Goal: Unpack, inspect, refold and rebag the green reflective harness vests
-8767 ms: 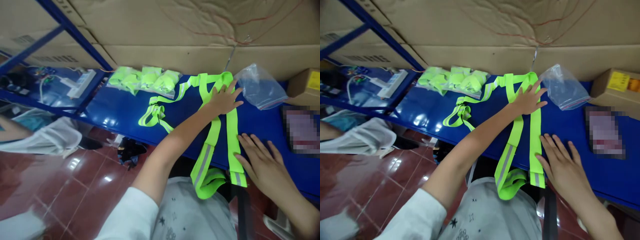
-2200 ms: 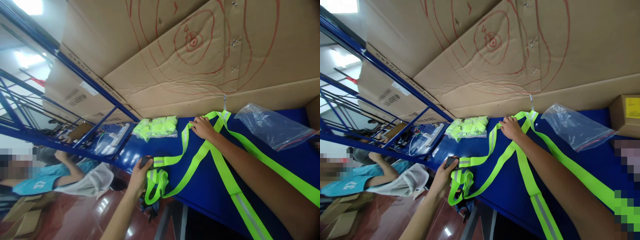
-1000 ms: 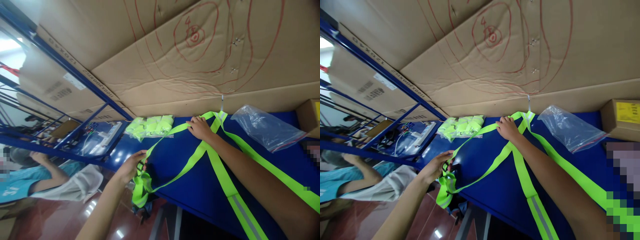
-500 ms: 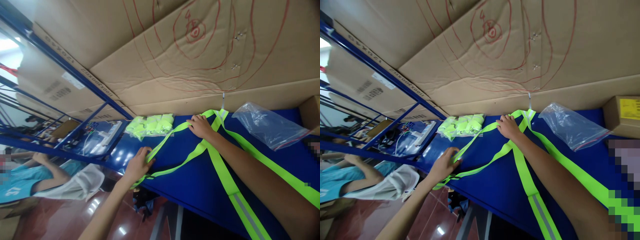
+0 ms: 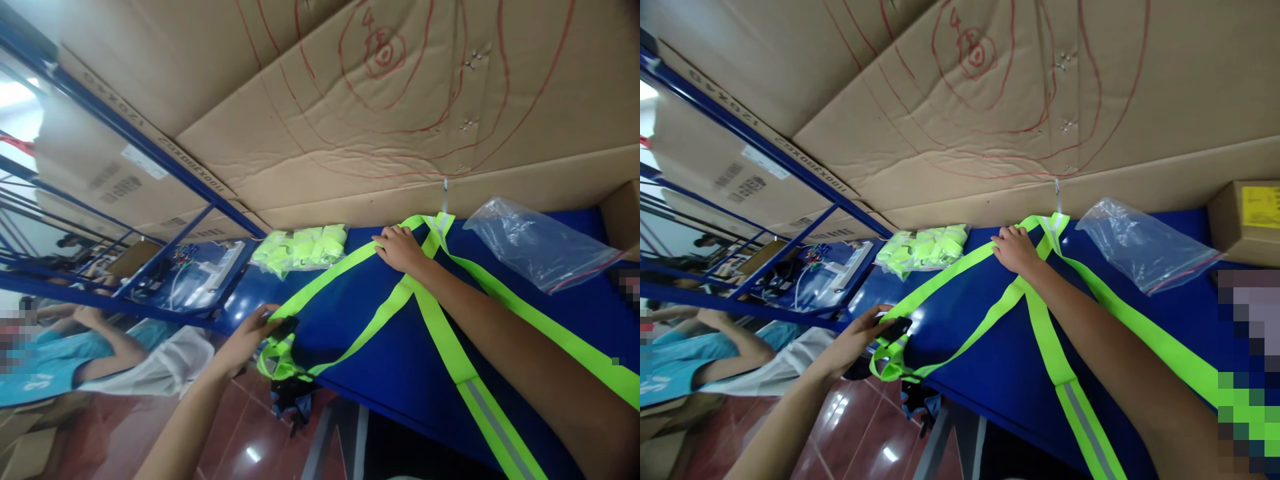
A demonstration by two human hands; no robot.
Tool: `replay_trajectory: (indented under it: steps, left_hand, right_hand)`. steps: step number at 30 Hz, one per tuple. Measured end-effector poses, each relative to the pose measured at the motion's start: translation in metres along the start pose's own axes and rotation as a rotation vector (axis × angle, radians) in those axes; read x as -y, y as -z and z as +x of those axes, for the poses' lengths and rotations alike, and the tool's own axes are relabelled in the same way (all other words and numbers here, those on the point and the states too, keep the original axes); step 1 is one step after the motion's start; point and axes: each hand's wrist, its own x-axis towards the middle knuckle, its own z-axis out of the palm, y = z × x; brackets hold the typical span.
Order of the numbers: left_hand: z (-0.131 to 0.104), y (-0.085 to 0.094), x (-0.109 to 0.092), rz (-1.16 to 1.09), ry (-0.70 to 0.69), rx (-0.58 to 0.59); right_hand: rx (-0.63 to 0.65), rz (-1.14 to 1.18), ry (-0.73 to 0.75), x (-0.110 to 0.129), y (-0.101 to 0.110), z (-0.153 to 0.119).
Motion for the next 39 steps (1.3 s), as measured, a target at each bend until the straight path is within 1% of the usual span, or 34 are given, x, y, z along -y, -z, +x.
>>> replay_trajectory:
  steps: [2, 5, 10, 14, 19, 22, 24, 26, 28, 29, 30, 33, 34, 35, 39]
  left_hand:
    - [-0.001, 0.001, 0.004, -0.248, 0.119, 0.045]
    - [0.004, -0.003, 0.015, -0.448, 0.199, 0.108]
    - [0.022, -0.015, 0.031, -0.514, 0.216, 0.131]
    - [0.024, -0.020, 0.028, -0.493, 0.178, 0.122]
    - [0.014, -0.032, 0.018, -0.322, 0.080, 0.004]
    - [0.010, -0.043, 0.018, -0.194, 0.014, -0.112]
    - [0.004, -0.051, 0.019, -0.135, -0.041, -0.212]
    - [-0.007, -0.058, 0.017, -0.042, -0.130, -0.328]
    - [-0.020, -0.064, 0.013, 0.130, -0.244, -0.395]
    - [-0.027, -0.067, 0.010, 0.225, -0.296, -0.385]
    - [-0.033, -0.070, 0.008, 0.311, -0.348, -0.341]
    - [-0.043, -0.076, 0.006, 0.453, -0.466, -0.106]
    - [-0.045, -0.077, 0.008, 0.486, -0.494, -0.057]
    - [-0.046, -0.078, 0.010, 0.517, -0.507, -0.034]
    - [-0.055, -0.075, 0.025, 0.578, -0.462, -0.063]
  right_hand:
    - [0.000, -0.001, -0.001, 0.000, 0.000, 0.000]
    - [0.000, -0.004, 0.001, 0.000, -0.001, 0.000]
    - [-0.004, -0.010, 0.010, -0.002, -0.001, 0.000]
    - [-0.007, -0.010, 0.014, -0.003, -0.001, 0.000]
    - [-0.011, -0.006, 0.017, -0.004, -0.003, 0.000]
    - [-0.017, -0.007, 0.019, -0.004, -0.003, 0.000]
    - [-0.021, -0.008, 0.024, -0.004, -0.003, 0.000]
    - [-0.025, -0.009, 0.030, -0.005, -0.003, 0.000]
    - [-0.027, -0.013, 0.035, -0.006, -0.003, 0.000]
    - [-0.029, -0.015, 0.037, -0.006, -0.004, -0.001]
    - [-0.031, -0.018, 0.038, -0.006, -0.004, -0.001]
    - [-0.038, -0.031, 0.042, -0.008, -0.004, -0.001]
    - [-0.040, -0.037, 0.045, -0.008, -0.003, -0.001]
    - [-0.043, -0.045, 0.050, -0.009, -0.002, -0.001]
    - [-0.051, -0.087, 0.071, -0.010, 0.002, 0.000]
